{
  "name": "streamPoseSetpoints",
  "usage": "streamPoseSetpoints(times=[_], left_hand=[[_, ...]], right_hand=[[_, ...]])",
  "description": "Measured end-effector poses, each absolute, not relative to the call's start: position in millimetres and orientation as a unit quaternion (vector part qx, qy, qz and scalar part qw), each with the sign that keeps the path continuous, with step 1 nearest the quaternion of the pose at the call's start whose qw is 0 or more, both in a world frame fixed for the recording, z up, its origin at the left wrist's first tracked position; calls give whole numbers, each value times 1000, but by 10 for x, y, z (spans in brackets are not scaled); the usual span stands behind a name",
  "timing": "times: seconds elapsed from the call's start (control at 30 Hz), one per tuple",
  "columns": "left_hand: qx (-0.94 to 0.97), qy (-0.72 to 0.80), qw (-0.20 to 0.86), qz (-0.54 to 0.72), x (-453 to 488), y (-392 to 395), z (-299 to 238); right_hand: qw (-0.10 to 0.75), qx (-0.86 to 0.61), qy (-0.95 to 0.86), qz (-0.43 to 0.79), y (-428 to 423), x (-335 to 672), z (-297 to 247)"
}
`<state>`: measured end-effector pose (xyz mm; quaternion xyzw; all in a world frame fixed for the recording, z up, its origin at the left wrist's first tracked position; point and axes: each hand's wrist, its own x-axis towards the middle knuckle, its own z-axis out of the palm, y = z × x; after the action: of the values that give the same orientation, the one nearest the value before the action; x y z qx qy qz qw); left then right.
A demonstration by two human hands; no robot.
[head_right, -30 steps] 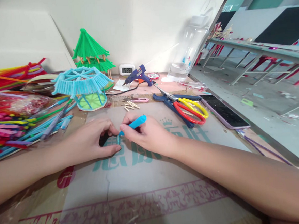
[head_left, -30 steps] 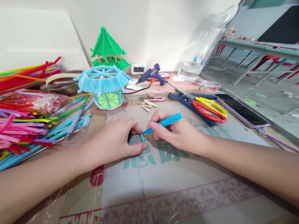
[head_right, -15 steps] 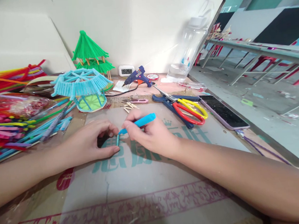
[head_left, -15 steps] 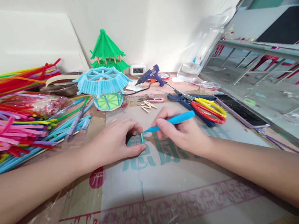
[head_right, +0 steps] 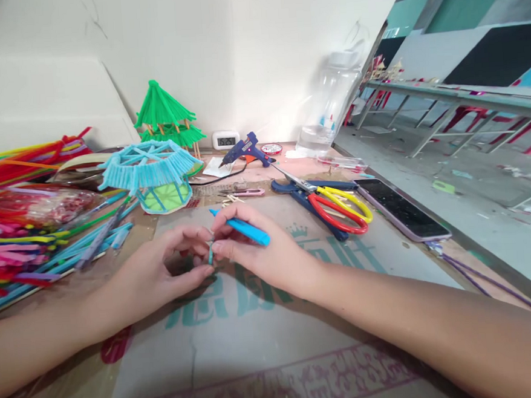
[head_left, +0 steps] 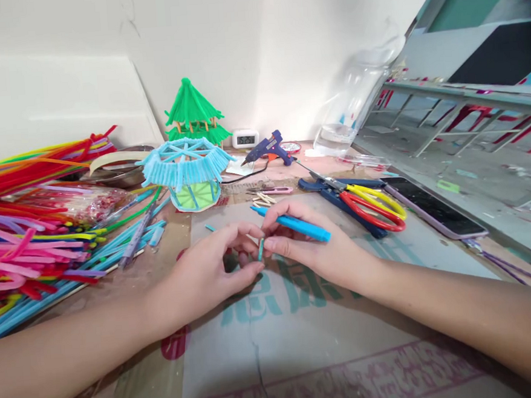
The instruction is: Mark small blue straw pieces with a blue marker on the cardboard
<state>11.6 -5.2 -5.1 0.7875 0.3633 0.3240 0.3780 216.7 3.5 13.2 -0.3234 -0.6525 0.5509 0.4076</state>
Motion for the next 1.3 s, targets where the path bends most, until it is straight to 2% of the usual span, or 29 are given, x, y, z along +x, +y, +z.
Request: streamPoseSetpoints(times=[0.17, 0.37, 0.47, 0.63, 0.7, 0.77, 1.3], left_hand=[[797, 356, 368, 320, 111, -63, -83], [829, 396, 287, 271, 77, -48, -56], [829, 393, 297, 264, 76, -40, -41], [833, 409, 290, 233, 62, 2, -50], [830, 420, 292, 224, 53, 20, -62], [825, 425, 301, 221, 49, 32, -73], [832, 421, 287, 218, 39, 53, -87]], right_hand=[[405, -302, -624, 596, 25, 2166, 119], [395, -305, -635, 590, 45, 2183, 72], [392, -308, -669, 552, 52, 2199, 87], [464, -310, -735, 386, 8, 2301, 169], [443, -307, -761, 360, -29, 2328, 179], [421, -312, -774, 356, -59, 2324, 167], [398, -352, -771, 352, 24, 2226, 64]])
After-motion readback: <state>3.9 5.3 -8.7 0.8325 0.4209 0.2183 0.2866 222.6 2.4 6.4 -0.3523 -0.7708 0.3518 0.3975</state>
